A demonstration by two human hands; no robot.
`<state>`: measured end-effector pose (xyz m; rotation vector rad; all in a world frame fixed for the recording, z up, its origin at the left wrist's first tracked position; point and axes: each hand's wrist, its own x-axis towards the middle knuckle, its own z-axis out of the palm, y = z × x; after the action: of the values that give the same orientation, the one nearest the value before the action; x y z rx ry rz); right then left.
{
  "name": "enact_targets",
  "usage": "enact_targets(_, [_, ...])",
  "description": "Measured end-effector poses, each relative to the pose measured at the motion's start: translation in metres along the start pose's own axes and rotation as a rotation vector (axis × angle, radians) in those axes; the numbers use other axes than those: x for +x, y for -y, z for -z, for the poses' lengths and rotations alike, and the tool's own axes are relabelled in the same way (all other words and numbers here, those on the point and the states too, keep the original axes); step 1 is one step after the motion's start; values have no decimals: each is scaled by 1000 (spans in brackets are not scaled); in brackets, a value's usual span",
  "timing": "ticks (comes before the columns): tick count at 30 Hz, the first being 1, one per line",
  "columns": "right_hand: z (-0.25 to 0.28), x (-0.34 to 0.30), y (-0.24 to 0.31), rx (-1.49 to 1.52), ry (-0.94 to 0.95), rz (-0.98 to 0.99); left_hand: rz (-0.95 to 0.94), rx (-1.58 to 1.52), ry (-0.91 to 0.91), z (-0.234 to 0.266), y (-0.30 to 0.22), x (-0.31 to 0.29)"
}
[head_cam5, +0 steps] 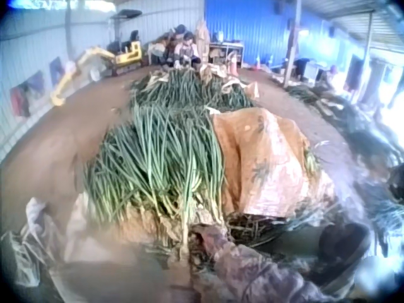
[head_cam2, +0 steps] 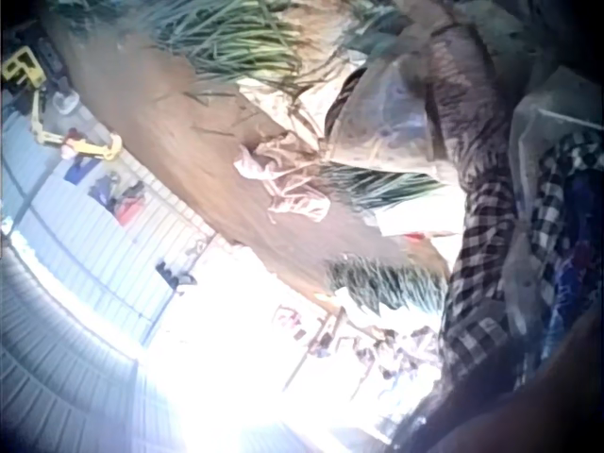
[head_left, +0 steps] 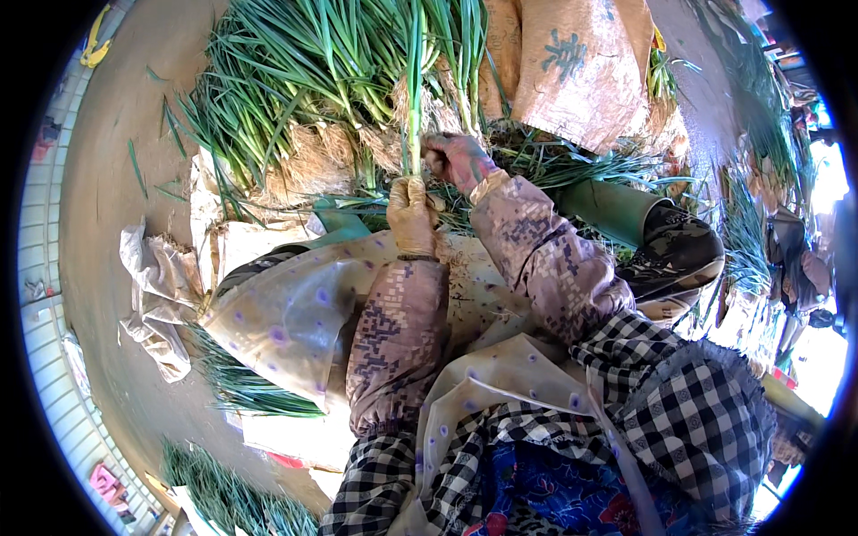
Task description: The person cleans a bundle of leeks by hand, stripping off outer layers and dirt from each one before placing it onto a sorted pile.
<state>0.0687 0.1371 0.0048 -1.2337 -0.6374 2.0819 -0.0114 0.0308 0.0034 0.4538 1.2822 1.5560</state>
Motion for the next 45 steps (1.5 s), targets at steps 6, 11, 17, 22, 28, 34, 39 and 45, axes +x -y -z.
enact_targets(6, [2,-19,-5,44,117,27,-14,112,32,5,6,-4])
enact_targets(11, [6,20,9,-49,170,147,160,-7,196,1,11,-17])
enact_targets(17, [60,51,-47,-867,-63,328,296,104,278,20,33,-31])
enact_targets(22, [73,9,-116,-1672,-157,200,327,165,108,28,47,-22])
enact_targets(28, [146,-42,-151,-1993,-5,-76,242,-52,193,27,48,-15])
enact_targets(34, [198,-4,-103,-1906,125,386,391,-157,438,16,22,-15])
enact_targets(39, [58,-28,2,-274,361,104,402,54,245,10,15,-23])
enact_targets(45, [52,16,41,-633,182,390,198,860,563,13,-5,-20])
